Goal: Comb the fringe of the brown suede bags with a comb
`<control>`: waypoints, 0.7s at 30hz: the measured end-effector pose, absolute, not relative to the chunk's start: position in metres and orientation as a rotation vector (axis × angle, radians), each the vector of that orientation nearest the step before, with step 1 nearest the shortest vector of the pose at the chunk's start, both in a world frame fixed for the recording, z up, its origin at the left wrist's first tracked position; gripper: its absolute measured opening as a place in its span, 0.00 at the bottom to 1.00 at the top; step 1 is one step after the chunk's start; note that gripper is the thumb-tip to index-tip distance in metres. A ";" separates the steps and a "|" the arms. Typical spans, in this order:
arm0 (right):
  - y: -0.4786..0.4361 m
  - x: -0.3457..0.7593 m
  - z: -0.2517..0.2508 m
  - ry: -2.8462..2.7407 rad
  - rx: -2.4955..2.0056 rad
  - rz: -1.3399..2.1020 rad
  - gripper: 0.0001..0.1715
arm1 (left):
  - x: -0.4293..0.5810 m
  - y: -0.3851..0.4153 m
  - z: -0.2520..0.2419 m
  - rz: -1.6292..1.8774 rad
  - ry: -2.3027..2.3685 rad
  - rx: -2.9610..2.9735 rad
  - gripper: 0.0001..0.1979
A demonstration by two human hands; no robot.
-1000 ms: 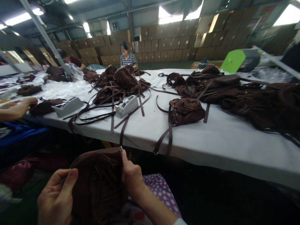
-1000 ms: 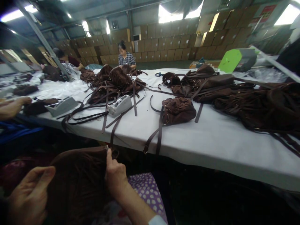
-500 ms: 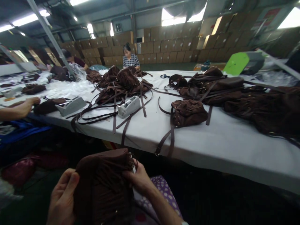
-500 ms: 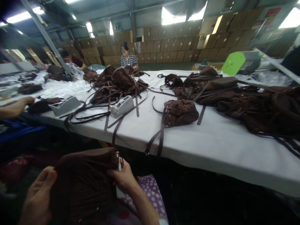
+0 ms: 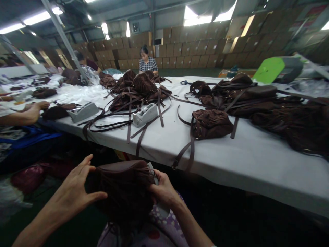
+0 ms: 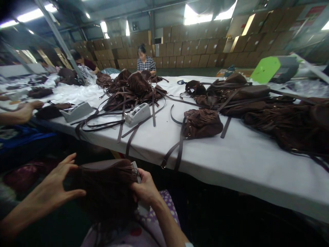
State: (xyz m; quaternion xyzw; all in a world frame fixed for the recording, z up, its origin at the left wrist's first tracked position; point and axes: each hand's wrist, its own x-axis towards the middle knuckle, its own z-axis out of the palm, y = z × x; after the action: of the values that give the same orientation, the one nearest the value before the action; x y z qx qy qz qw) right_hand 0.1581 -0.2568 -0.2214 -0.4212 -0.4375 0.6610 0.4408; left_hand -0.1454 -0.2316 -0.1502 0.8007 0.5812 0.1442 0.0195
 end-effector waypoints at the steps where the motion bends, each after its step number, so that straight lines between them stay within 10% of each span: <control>1: -0.259 0.161 -0.219 -1.101 -1.041 1.647 0.17 | -0.139 -0.230 -0.146 0.511 1.790 2.488 0.41; 6: -0.271 0.152 -0.216 -1.240 -0.989 1.814 0.17 | -0.096 -0.236 -0.140 0.288 1.262 2.185 0.54; 13: -0.254 0.164 -0.272 -0.875 -1.388 1.452 0.25 | -0.077 -0.230 -0.186 0.240 1.266 1.708 0.23; 21: -0.278 0.147 -0.270 -1.536 -1.576 0.852 0.33 | -0.088 -0.210 -0.200 0.203 1.329 1.623 0.17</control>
State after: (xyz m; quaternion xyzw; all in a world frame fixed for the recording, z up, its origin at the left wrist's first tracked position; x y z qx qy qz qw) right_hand 0.1471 -0.2785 -0.2701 -0.6175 -0.6018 0.3338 0.3810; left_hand -0.0882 -0.2104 -0.2000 0.6693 0.5484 0.0836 0.4944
